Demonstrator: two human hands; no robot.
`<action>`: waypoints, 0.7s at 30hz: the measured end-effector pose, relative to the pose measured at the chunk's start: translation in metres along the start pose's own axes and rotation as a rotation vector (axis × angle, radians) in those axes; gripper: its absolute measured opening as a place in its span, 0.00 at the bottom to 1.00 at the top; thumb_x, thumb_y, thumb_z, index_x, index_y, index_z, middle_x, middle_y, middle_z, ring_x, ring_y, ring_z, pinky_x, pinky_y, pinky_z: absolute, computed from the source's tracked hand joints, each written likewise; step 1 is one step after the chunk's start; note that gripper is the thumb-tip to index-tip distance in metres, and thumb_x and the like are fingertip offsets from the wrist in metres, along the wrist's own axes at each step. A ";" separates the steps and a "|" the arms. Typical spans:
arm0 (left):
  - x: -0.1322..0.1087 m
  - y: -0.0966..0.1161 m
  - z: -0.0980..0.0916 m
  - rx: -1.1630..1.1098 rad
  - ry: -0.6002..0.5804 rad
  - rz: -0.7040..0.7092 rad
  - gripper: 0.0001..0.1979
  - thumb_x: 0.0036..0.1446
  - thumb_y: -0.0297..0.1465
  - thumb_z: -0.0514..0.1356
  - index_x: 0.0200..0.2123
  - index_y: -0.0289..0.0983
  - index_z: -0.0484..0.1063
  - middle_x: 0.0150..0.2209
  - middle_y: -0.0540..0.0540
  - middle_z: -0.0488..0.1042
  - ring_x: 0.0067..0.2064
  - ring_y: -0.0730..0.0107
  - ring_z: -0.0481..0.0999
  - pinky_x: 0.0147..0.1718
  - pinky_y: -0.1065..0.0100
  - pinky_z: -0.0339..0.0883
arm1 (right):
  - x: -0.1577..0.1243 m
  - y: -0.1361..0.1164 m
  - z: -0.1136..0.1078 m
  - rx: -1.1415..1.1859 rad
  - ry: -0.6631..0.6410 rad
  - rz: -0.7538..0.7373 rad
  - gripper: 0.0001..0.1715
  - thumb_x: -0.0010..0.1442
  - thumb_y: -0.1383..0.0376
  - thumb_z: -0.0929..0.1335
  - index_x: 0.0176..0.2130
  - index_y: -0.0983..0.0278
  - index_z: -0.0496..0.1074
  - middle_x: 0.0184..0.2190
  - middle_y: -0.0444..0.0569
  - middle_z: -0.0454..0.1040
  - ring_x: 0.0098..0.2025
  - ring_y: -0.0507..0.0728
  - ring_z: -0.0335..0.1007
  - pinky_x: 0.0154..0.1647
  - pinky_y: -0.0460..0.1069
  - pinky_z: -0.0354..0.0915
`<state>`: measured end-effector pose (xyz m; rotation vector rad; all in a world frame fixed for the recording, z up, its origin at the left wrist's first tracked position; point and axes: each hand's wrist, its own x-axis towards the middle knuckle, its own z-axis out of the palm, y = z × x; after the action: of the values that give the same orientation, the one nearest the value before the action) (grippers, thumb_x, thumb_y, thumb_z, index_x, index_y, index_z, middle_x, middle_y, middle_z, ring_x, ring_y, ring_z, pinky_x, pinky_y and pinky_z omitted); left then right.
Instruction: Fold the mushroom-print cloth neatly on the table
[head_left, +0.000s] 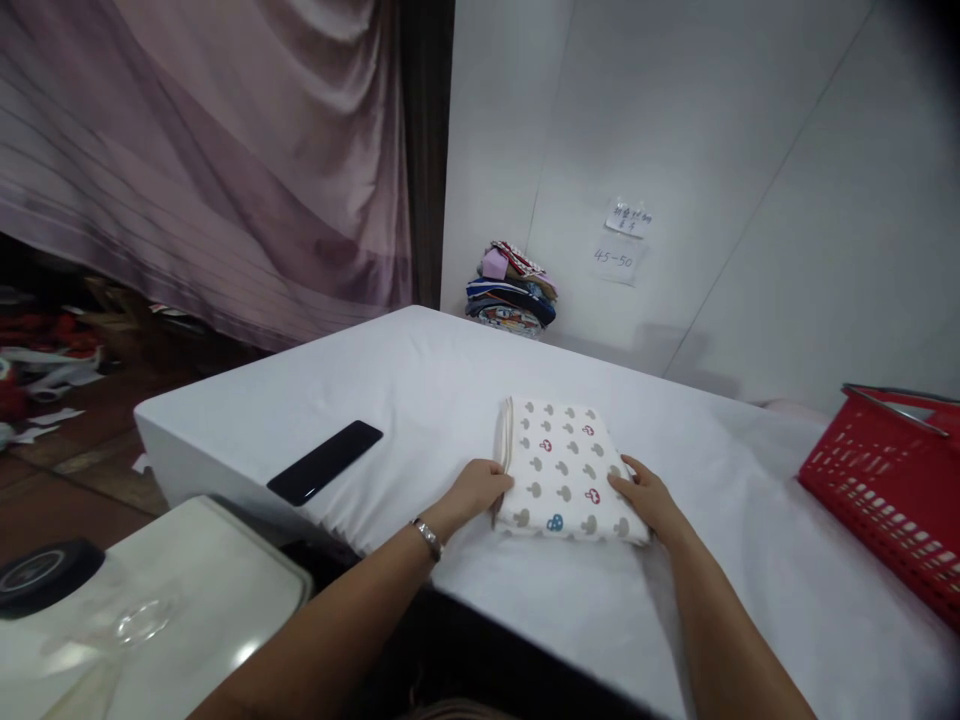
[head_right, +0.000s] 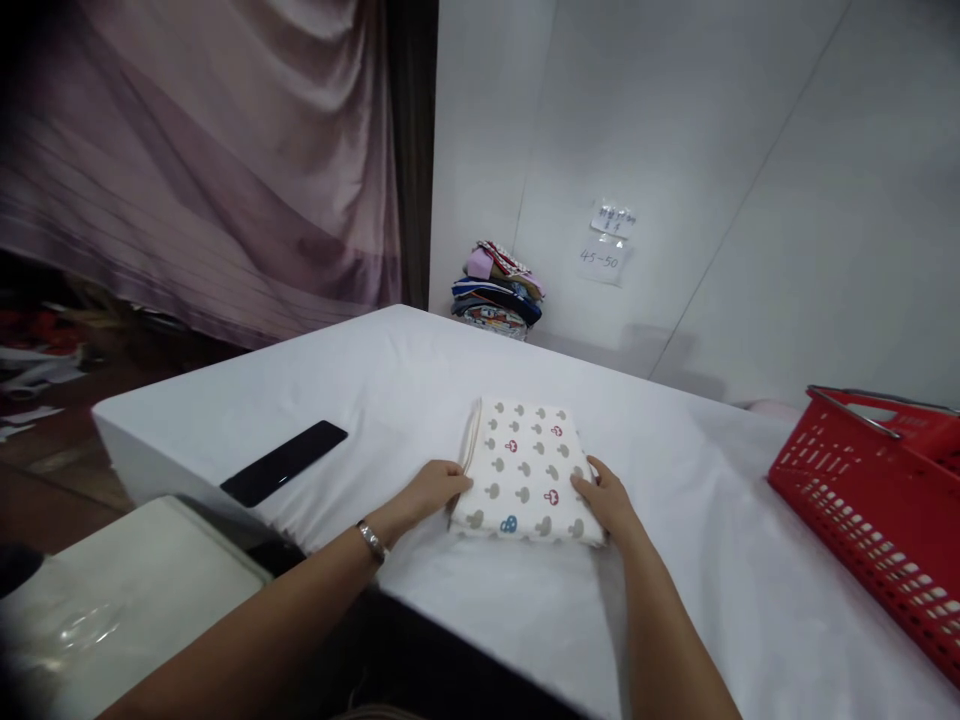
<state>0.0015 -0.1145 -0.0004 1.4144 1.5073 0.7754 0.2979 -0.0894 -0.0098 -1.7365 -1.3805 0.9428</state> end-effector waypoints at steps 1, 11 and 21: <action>0.000 -0.002 -0.002 0.013 0.023 0.014 0.08 0.44 0.32 0.58 0.19 0.35 0.66 0.18 0.52 0.66 0.22 0.74 0.64 0.21 0.72 0.52 | -0.001 -0.002 -0.001 -0.001 -0.001 0.007 0.40 0.49 0.55 0.69 0.57 0.66 0.60 0.36 0.51 0.74 0.33 0.56 0.72 0.33 0.49 0.68; 0.043 0.014 -0.002 -0.031 0.052 -0.078 0.26 0.45 0.41 0.64 0.44 0.31 0.67 0.41 0.36 0.74 0.35 0.61 0.75 0.27 0.70 0.64 | 0.012 -0.031 0.001 0.032 -0.027 0.078 0.48 0.46 0.55 0.72 0.60 0.66 0.56 0.52 0.61 0.68 0.40 0.59 0.73 0.39 0.50 0.69; 0.091 0.041 0.050 -0.097 -0.050 -0.007 0.26 0.46 0.36 0.65 0.48 0.31 0.67 0.32 0.44 0.76 0.29 0.68 0.73 0.26 0.71 0.64 | -0.004 0.023 -0.038 0.209 0.289 0.162 0.46 0.43 0.55 0.74 0.58 0.65 0.59 0.44 0.56 0.74 0.37 0.59 0.74 0.35 0.49 0.70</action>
<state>0.0690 -0.0257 -0.0006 1.3465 1.4168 0.7926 0.3410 -0.1012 -0.0115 -1.7616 -0.9355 0.8489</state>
